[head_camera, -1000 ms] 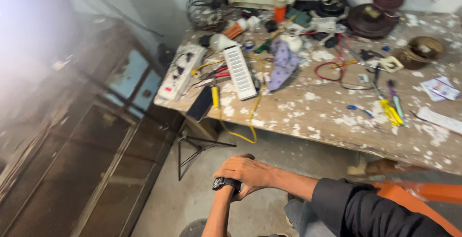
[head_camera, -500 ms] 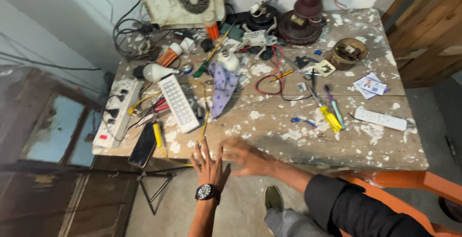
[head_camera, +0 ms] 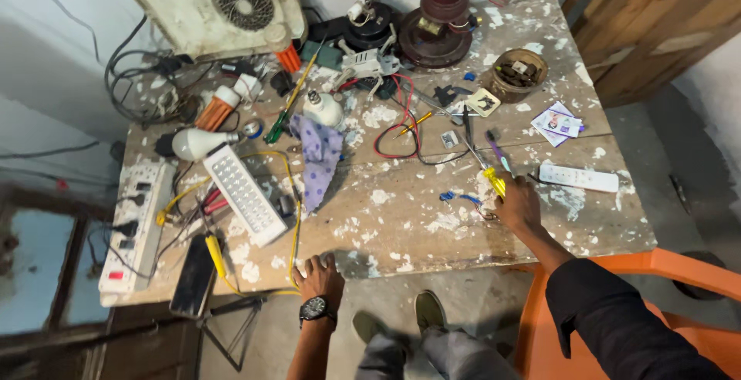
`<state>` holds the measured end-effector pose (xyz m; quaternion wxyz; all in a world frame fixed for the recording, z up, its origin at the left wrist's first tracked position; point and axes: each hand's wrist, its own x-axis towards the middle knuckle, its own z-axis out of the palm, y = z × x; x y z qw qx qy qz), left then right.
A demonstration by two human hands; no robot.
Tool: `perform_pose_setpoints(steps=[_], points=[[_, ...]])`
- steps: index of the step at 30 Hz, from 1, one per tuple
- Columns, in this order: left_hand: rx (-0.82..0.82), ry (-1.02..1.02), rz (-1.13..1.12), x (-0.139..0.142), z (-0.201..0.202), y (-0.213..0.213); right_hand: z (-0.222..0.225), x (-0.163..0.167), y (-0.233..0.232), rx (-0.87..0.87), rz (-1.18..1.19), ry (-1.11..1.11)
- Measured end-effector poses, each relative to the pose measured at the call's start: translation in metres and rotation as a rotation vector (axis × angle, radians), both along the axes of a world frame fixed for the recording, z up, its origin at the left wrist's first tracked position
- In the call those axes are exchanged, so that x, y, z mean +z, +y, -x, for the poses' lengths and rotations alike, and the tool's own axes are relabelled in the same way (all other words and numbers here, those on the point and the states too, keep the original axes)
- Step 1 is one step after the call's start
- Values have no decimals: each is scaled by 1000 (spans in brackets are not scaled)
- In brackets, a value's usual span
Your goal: The person works on a pedestal fan in a repair workshop, handling the fan head and blades, then unplugs and reconnects the power cord at a power strip on a cluttered workbench. They use a screwdriver while handling small electrical parts and wires, then reattach the fan head and test the fan, which spins at the end.
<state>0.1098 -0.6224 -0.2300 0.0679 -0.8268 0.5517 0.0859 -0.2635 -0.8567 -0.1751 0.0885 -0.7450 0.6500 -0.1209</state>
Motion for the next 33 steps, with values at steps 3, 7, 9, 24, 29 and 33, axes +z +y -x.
perform_pose_setpoints(steps=[3,7,9,24,29,33], points=[[-24,13,-93,-1,-10,-23,-1,-6,1,-41,50,-56],[6,209,-176,19,-23,-56,-16,-7,8,10,101,-642],[1,354,-136,29,-24,-71,-36,-4,10,-192,-145,-1009],[-16,1554,432,46,32,-192,-194,0,70,204,-494,-792],[-157,1162,137,34,29,-185,-195,-8,54,88,-670,-728],[-354,779,35,31,23,-193,-187,-2,33,66,-653,-676]])
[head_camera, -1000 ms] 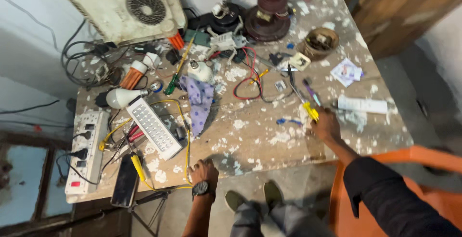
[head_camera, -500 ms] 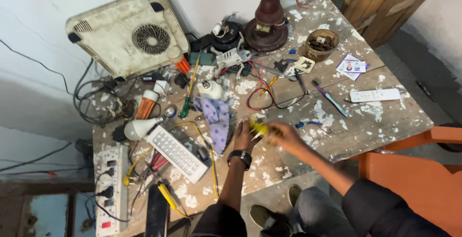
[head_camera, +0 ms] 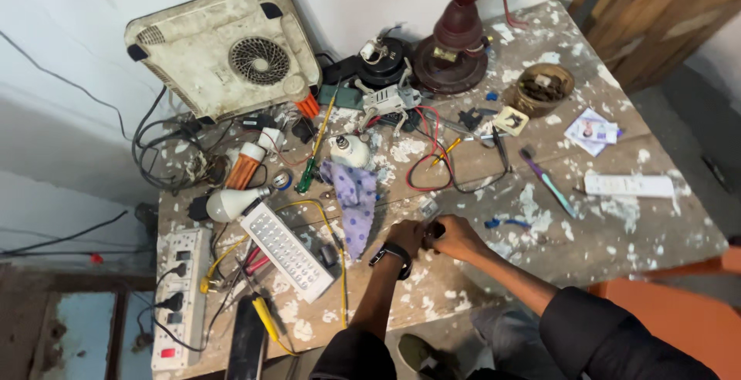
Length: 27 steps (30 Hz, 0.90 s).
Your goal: The person works on a pedestal fan in a repair workshop, handling the fan head and blades, then unplugs and reconnects the power cord at a power strip on a cluttered workbench. They use a screwdriver while handling small electrical parts and wires, then reattach the fan head and test the fan, which spins at the end.
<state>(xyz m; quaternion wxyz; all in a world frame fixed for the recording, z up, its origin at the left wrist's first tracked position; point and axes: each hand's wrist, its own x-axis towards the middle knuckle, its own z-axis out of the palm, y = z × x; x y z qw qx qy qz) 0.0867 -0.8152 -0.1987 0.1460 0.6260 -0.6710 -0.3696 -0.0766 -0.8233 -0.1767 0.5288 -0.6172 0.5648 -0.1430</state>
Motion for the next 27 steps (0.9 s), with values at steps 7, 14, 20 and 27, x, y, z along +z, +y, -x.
perform_pose_setpoints(steps=[7,14,20,27], points=[[-77,184,-304,14,-26,-3,31,7,-70,517,789,-5],[246,354,-407,9,-54,32,8,-8,-103,903,464,67],[372,291,-287,-13,-76,63,9,5,-119,855,883,65],[252,641,-152,-27,-35,9,47,7,-97,760,474,133]])
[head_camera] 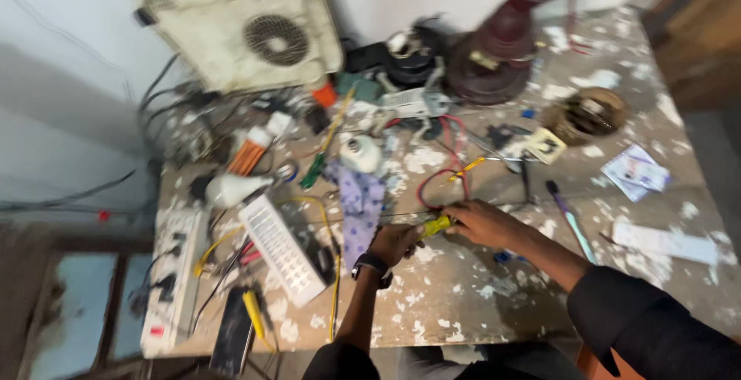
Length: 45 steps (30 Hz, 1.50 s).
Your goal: The person works on a pedestal fan in a repair workshop, handling the fan head and blades, then unplugs and reconnects the power cord at a power strip on a cluttered workbench. They use a screwdriver while handling small electrical parts and wires, then reattach the fan head and test the fan, which spins at the end.
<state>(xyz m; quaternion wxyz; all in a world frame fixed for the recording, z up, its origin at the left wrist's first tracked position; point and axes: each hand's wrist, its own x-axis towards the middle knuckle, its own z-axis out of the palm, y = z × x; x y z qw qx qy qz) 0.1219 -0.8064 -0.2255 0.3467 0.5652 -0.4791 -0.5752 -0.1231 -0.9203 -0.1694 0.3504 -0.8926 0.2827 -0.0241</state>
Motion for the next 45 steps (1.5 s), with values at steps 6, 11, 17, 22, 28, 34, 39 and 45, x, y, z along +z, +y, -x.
perform_pose_setpoints(steps=[6,11,17,22,28,34,39,45], points=[[102,28,20,1,53,-63,70,-19,-25,-374,54,-66],[-11,-93,125,-5,74,-74,115,-12,-47,-765,257,-170],[-2,-630,159,0,77,-56,84,-7,-71,-899,124,34],[86,-714,62,13,71,-54,27,-27,-84,-861,35,-5],[78,-850,180,13,73,-60,-1,-42,-102,-826,174,-291],[-87,-1083,156,2,84,-63,17,-27,-84,-546,354,-327],[-125,-1180,262,-6,72,-65,24,-12,-44,-365,440,-78],[-97,-1236,373,2,38,-65,0,-17,-50,-386,485,59]])
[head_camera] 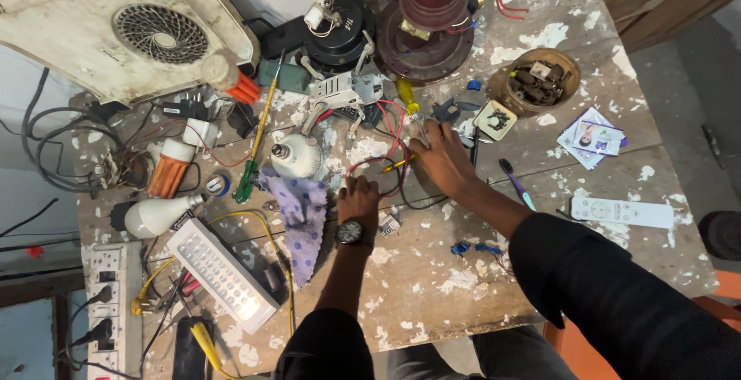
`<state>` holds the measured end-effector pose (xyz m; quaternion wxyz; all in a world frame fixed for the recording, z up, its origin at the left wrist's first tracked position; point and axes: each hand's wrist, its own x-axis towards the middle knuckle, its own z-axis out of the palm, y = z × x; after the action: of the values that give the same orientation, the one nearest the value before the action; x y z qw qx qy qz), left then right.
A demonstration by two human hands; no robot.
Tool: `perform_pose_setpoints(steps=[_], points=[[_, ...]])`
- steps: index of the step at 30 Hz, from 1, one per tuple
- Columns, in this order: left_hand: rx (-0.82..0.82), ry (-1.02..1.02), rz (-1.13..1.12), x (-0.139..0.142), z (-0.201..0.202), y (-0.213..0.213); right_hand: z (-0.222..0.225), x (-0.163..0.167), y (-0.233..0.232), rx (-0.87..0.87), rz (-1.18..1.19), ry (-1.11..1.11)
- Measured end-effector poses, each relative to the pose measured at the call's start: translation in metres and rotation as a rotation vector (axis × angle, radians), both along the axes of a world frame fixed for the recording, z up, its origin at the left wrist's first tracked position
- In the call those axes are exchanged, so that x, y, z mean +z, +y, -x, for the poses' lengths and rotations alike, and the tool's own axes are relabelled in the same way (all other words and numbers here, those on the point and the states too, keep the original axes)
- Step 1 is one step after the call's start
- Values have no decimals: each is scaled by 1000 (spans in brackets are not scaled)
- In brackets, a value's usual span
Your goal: The person works on a pedestal fan in a repair workshop, handling the fan head and blades, then unplugs and reconnects the power cord at a power strip on a cluttered workbench. They use a screwdriver while handling small electrical parts and wires, then reattach the fan head and test the fan, which spins at the end.
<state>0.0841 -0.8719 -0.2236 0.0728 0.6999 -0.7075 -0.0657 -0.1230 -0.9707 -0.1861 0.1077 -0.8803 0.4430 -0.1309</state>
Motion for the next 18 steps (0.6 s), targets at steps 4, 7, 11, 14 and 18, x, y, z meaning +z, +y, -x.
perform_pose_setpoints(steps=[4,7,11,14,18], points=[[-100,-160,93,17,-31,2,-13,-1,-9,27,47,58],[-87,-193,99,32,-52,5,-13,5,-2,159,101,53],[-71,-207,107,41,-72,4,2,20,5,185,-17,-85],[-68,-203,99,35,-81,3,25,26,-7,187,-155,-266],[-56,-159,33,21,-80,1,54,20,-41,100,-364,-462]])
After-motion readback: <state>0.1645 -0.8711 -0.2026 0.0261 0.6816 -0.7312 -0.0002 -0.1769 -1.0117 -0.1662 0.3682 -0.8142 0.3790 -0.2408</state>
